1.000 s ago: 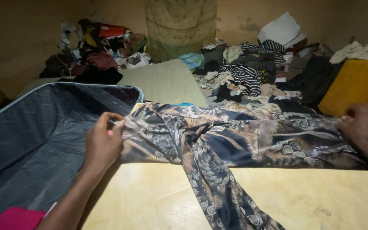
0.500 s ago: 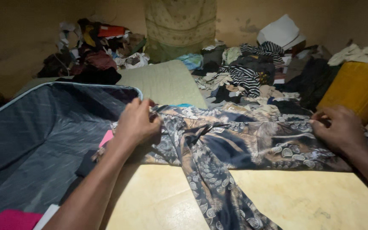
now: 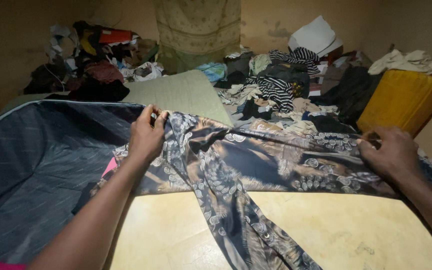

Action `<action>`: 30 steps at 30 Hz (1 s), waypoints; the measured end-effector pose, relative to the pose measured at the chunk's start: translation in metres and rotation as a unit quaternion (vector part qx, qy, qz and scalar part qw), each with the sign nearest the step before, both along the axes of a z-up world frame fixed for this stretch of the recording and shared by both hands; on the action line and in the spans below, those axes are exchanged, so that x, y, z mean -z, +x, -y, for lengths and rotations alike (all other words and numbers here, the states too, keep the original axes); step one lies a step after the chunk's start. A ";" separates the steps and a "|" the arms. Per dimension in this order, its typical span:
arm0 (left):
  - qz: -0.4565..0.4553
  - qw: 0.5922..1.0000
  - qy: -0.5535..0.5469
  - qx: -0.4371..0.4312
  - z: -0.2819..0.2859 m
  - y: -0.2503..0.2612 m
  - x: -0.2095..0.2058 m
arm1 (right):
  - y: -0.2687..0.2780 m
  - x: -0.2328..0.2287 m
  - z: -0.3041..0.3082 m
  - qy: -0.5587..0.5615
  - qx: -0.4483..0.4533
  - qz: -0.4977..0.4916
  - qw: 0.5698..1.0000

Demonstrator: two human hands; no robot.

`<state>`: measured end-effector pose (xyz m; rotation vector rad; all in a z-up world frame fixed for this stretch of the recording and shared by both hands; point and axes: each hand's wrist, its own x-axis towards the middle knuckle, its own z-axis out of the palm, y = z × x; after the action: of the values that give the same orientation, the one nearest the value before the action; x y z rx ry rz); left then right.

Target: The person folds a pink garment and a black-and-grey patterned garment by hand on a wooden surface, then places them into a grey bin.

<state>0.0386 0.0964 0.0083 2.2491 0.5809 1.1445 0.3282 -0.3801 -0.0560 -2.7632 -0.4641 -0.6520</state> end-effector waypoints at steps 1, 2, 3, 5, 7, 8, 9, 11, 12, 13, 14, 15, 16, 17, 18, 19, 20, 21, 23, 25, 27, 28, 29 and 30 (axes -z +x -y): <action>0.000 1.000 0.000 0.001 0.000 0.000 0.000 | 0.001 0.001 0.001 0.000 0.001 0.000 1.000; -0.025 1.000 -0.016 0.003 0.000 0.000 -0.001 | 0.002 0.002 0.002 0.003 0.002 -0.011 1.000; -0.049 0.998 -0.031 0.005 0.002 -0.001 -0.004 | 0.003 0.002 0.003 0.007 0.003 -0.023 1.000; -0.060 0.997 -0.037 0.014 0.010 -0.008 -0.007 | 0.001 0.003 0.009 0.006 -0.010 -0.006 1.000; -0.071 0.996 -0.044 0.022 0.018 -0.019 -0.009 | -0.004 0.005 0.018 0.004 -0.023 0.011 1.000; -0.079 0.996 -0.022 0.030 0.022 -0.025 -0.010 | -0.007 0.007 0.024 0.003 -0.013 0.001 1.000; -0.087 0.995 0.000 0.037 0.026 -0.032 -0.010 | -0.010 0.011 0.029 0.003 -0.004 -0.009 1.000; -0.095 0.995 0.001 0.040 0.034 -0.046 -0.010 | -0.018 0.019 0.047 -0.024 -0.003 0.025 0.999; -0.102 0.994 0.003 0.043 0.037 -0.052 -0.011 | -0.022 0.024 0.054 -0.050 -0.003 0.058 0.997; -0.103 0.994 0.003 0.043 0.040 -0.058 -0.012 | -0.025 0.030 0.060 -0.050 -0.003 0.057 0.997; -0.117 0.992 -0.003 0.040 0.042 -0.063 -0.013 | -0.030 0.034 0.069 -0.081 0.027 0.086 0.993; -0.131 0.991 -0.010 0.038 0.045 -0.067 -0.013 | -0.032 0.037 0.076 -0.112 0.058 0.115 0.985; -0.132 0.990 -0.011 0.038 0.047 -0.070 -0.013 | -0.029 0.036 0.078 -0.112 0.058 0.115 0.985; -0.111 0.993 -0.021 0.044 0.048 -0.071 -0.014 | -0.024 0.032 0.081 -0.093 0.042 0.096 0.990; -0.091 0.994 -0.031 0.051 0.048 -0.071 -0.014 | -0.022 0.029 0.082 -0.074 0.026 0.077 0.994; -0.090 0.994 -0.030 0.052 0.047 -0.071 -0.012 | -0.023 0.025 0.083 -0.073 0.028 0.078 0.994; -0.040 0.996 0.005 0.084 0.046 -0.070 -0.011 | -0.025 0.018 0.084 -0.059 0.015 0.065 0.996; 0.009 0.993 0.040 0.115 0.045 -0.069 -0.010 | -0.026 0.011 0.082 -0.044 0.002 0.051 0.998; -0.009 0.995 0.007 0.102 0.044 -0.067 -0.010 | -0.026 -0.002 0.073 -0.064 0.012 0.079 0.995; -0.028 0.996 -0.025 0.086 0.046 -0.069 -0.013 | -0.025 -0.012 0.063 -0.084 0.020 0.107 0.991; -0.055 0.998 -0.013 0.015 0.050 -0.071 -0.016 | -0.024 -0.019 0.054 -0.022 0.018 0.029 0.999; -0.055 0.998 -0.012 0.012 0.052 -0.071 -0.018 | -0.025 -0.017 0.048 -0.021 0.014 0.030 0.999; -0.118 0.992 -0.033 -0.017 0.053 -0.070 -0.018 | -0.025 -0.015 0.041 -0.041 0.042 0.035 0.998; -0.181 0.981 -0.055 -0.045 0.052 -0.070 -0.018 | -0.025 -0.013 0.036 -0.062 0.070 0.041 0.995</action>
<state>-0.0317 0.0446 0.0260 2.3681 0.8746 0.7241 0.3027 -0.4165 -0.0431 -2.9146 -0.3408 -0.7972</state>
